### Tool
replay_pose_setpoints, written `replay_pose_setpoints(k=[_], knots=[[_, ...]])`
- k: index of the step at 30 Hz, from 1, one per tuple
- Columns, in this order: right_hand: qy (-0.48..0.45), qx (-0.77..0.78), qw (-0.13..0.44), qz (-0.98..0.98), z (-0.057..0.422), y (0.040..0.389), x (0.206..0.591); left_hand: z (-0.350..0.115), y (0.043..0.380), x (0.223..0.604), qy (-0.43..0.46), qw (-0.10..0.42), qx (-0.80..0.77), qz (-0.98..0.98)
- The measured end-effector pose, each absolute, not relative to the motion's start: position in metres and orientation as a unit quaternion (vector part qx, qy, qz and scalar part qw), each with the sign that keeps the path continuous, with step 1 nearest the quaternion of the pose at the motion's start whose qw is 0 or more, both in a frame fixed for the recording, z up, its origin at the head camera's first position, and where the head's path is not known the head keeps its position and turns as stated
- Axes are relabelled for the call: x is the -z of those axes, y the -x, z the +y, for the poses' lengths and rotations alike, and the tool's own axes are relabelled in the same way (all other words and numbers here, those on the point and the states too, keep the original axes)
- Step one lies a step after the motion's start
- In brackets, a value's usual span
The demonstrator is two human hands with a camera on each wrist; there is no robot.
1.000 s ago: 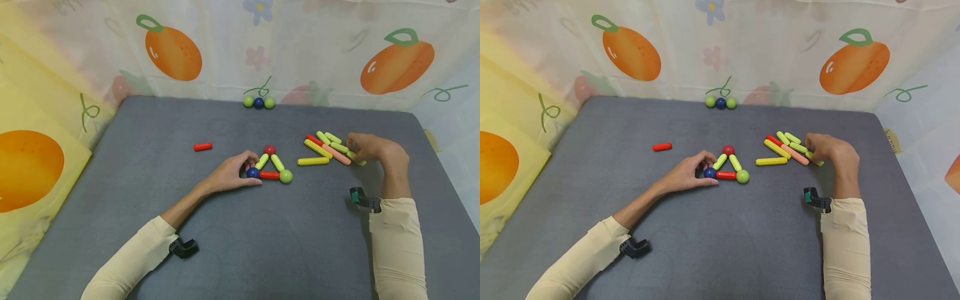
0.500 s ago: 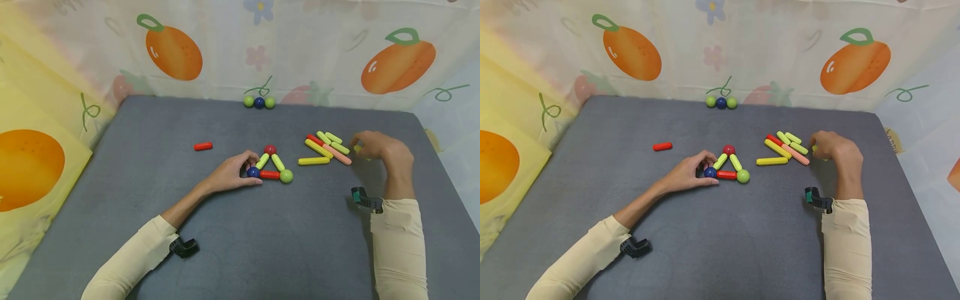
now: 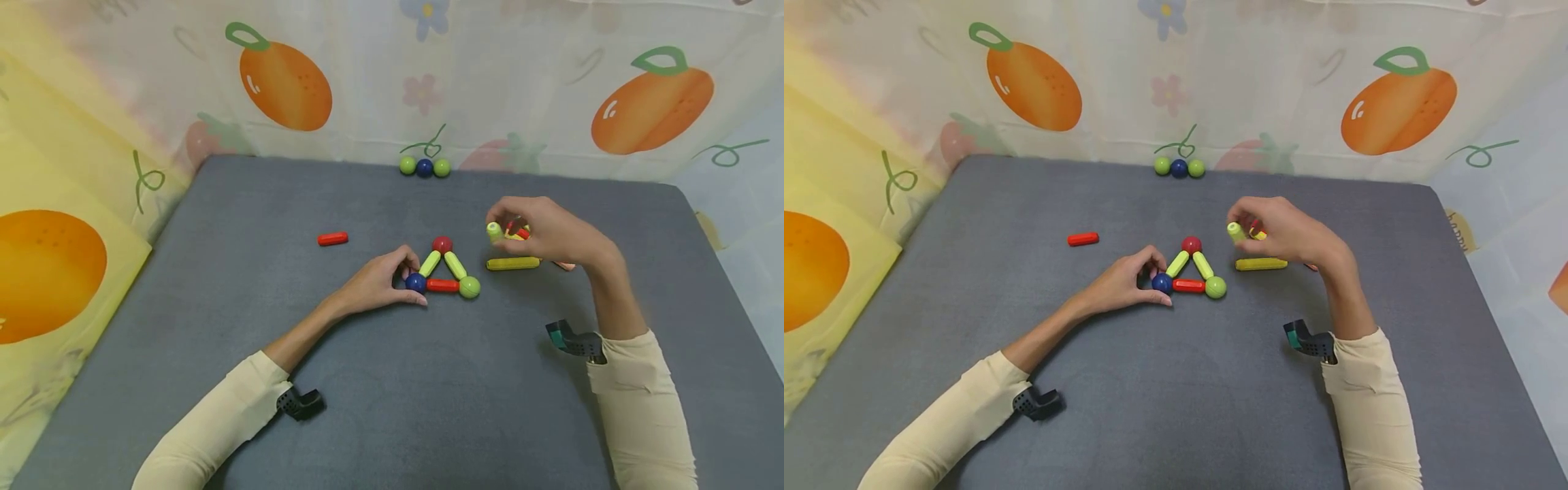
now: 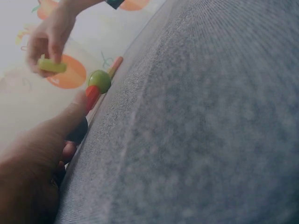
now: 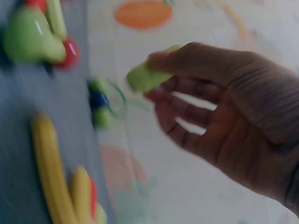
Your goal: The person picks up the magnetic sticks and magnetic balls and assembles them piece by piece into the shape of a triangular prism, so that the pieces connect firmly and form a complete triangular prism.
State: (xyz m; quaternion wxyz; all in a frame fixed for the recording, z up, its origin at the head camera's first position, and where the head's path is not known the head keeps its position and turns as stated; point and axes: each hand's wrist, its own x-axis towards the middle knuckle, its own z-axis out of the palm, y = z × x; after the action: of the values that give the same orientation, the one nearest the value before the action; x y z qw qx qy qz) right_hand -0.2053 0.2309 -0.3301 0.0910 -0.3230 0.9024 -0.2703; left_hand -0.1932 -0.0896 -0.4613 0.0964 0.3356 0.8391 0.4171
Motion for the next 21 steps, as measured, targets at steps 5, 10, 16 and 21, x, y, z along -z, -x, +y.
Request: replay_pose_setpoints(k=[5,10,16,21], knots=[[0.386,0.305,0.095,0.865,0.183,0.199,0.344,-0.091,0.195,0.461,-0.347,0.089,-0.423,0.832],[0.414,0.329,0.123,0.840,0.152,0.192,0.363,-0.092,0.197,0.462,-0.367,0.073,-0.428,0.822],[0.406,0.325,0.148,0.841,0.138,0.189,0.376,-0.091,0.196,0.464,-0.361,0.073,-0.422,0.828],[0.404,0.324,0.143,0.843,0.136,0.188,0.378,-0.092,0.195,0.464,-0.360,0.068,-0.417,0.832]])
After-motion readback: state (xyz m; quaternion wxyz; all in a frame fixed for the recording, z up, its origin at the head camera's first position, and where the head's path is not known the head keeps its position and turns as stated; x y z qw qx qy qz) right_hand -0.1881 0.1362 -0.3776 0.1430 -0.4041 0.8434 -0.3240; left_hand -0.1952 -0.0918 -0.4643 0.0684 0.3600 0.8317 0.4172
